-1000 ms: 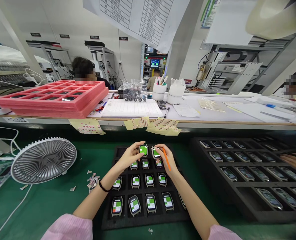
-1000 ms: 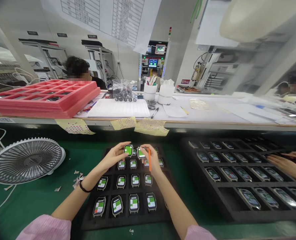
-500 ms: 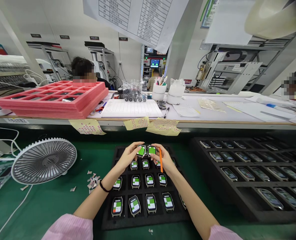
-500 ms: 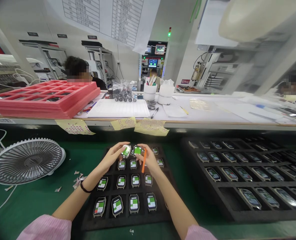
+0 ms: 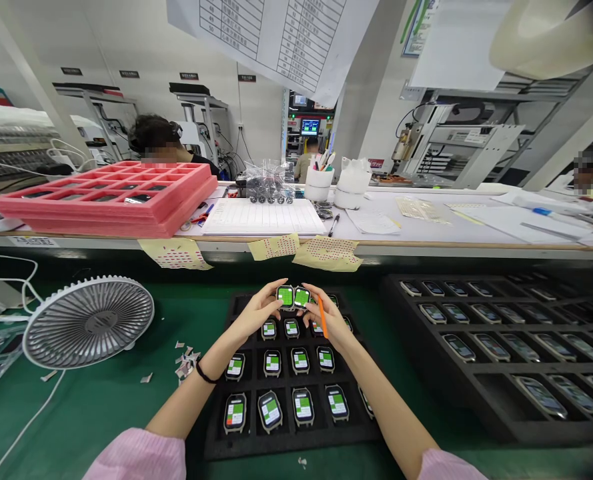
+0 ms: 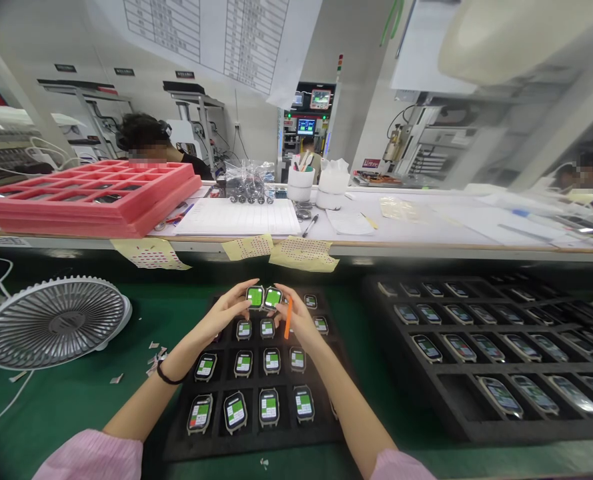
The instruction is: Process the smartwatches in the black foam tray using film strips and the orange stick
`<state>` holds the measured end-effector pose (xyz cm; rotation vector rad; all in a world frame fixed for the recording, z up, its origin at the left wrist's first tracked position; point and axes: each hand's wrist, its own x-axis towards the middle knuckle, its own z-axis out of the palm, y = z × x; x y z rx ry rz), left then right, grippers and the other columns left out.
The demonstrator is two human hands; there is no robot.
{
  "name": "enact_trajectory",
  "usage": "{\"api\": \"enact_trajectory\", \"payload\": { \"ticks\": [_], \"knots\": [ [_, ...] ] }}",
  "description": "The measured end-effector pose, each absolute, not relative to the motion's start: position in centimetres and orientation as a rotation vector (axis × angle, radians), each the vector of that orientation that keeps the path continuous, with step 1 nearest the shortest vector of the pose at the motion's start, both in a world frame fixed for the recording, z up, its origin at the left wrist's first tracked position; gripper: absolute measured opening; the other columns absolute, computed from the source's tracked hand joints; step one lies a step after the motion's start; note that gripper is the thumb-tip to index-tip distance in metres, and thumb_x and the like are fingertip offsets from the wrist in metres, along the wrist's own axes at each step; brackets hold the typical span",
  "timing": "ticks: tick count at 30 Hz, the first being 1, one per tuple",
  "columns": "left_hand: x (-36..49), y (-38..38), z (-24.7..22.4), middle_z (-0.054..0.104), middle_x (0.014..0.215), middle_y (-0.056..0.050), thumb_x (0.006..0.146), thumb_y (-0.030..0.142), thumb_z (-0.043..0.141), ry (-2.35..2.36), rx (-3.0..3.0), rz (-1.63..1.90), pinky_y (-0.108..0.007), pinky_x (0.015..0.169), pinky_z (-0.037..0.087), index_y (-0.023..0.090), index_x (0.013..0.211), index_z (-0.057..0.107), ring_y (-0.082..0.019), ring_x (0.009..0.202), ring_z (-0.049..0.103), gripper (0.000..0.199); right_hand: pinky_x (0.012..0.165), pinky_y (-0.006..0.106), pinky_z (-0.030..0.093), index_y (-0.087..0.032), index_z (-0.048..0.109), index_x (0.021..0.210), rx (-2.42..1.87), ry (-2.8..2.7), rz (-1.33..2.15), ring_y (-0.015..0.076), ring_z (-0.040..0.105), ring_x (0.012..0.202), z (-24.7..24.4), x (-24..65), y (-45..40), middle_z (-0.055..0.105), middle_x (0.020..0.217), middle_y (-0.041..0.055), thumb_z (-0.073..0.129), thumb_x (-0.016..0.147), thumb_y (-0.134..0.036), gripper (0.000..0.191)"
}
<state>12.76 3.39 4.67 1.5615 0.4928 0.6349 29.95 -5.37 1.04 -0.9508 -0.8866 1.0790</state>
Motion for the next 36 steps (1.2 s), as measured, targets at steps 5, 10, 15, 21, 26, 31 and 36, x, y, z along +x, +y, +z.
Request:
{"api": "enact_trajectory", "payload": {
  "ticks": [5, 10, 15, 21, 26, 31, 36],
  "knots": [
    [12.9, 3.3, 4.4, 0.058, 0.118, -0.009, 0.082, 0.030, 0.061, 0.486, 1.584, 0.661, -0.026, 0.069, 0.049, 0.020, 0.133, 0.045, -0.016, 0.087, 0.058, 0.055, 0.047, 0.023, 0.045, -0.030, 0.060, 0.111, -1.006, -0.889, 1.023, 0.0107, 0.058, 0.064, 0.5, 29.9, -5.3, 0.056, 0.102, 0.0021, 0.073, 0.071, -0.032, 0.043],
    [13.2, 2.9, 4.6, 0.061, 0.113, -0.007, 0.076, 0.030, 0.069, 0.497, 1.596, 0.717, -0.031, 0.089, 0.047, 0.019, 0.126, 0.051, -0.020, 0.101, 0.057, 0.054, 0.043, 0.021, 0.040, -0.028, 0.062, 0.107, -1.100, -0.881, 0.969, 0.0072, 0.050, 0.055, -0.1, 30.2, -5.1, 0.056, 0.086, -0.0018, 0.078, 0.066, -0.030, 0.044],
    [13.1, 3.0, 4.6, 0.060, 0.096, -0.004, 0.088, 0.041, 0.051, 0.566, 1.605, 0.688, -0.025, 0.064, 0.047, 0.021, 0.127, 0.053, -0.013, 0.071, 0.054, 0.044, 0.040, 0.021, 0.035, -0.026, 0.062, 0.106, -1.101, -0.807, 1.004, 0.0066, 0.050, 0.051, 0.2, 30.1, -5.1, 0.056, 0.087, -0.0014, 0.076, 0.067, -0.036, 0.042],
    [13.2, 3.1, 4.4, 0.059, 0.101, -0.005, 0.087, 0.039, 0.052, 0.553, 1.605, 0.700, -0.024, 0.061, 0.045, 0.022, 0.125, 0.055, -0.013, 0.072, 0.051, 0.043, 0.039, 0.022, 0.034, -0.025, 0.063, 0.102, -1.035, -0.772, 0.994, 0.0094, 0.052, 0.049, 0.6, 30.0, -5.4, 0.056, 0.074, -0.0024, 0.066, 0.077, -0.044, 0.032],
    [13.2, 2.8, 4.8, 0.062, 0.097, -0.004, 0.086, 0.044, 0.052, 0.601, 1.603, 0.721, -0.022, 0.055, 0.042, 0.021, 0.120, 0.060, -0.013, 0.069, 0.052, 0.041, 0.040, 0.023, 0.032, -0.025, 0.063, 0.096, -1.079, -0.767, 0.960, 0.0102, 0.050, 0.047, 0.3, 30.1, -5.4, 0.055, 0.067, -0.0032, 0.064, 0.078, -0.046, 0.028],
    [13.3, 2.6, 5.1, 0.063, 0.088, -0.005, 0.082, 0.048, 0.057, 0.674, 1.625, 0.736, -0.019, 0.047, 0.034, 0.017, 0.109, 0.064, -0.012, 0.065, 0.052, 0.041, 0.039, 0.023, 0.031, -0.023, 0.063, 0.087, -1.109, -0.730, 0.938, 0.0091, 0.047, 0.047, 0.2, 30.0, -5.2, 0.058, 0.072, -0.0019, 0.069, 0.073, -0.046, 0.028],
    [13.4, 2.4, 4.9, 0.065, 0.088, -0.006, 0.076, 0.047, 0.064, 0.685, 1.618, 0.774, -0.020, 0.050, 0.036, 0.016, 0.095, 0.067, -0.014, 0.069, 0.054, 0.036, 0.039, 0.021, 0.031, -0.022, 0.063, 0.082, -1.152, -0.714, 0.943, 0.0092, 0.046, 0.051, 0.7, 29.7, -5.2, 0.058, 0.074, -0.0013, 0.074, 0.067, -0.046, 0.031]
  ]
}}
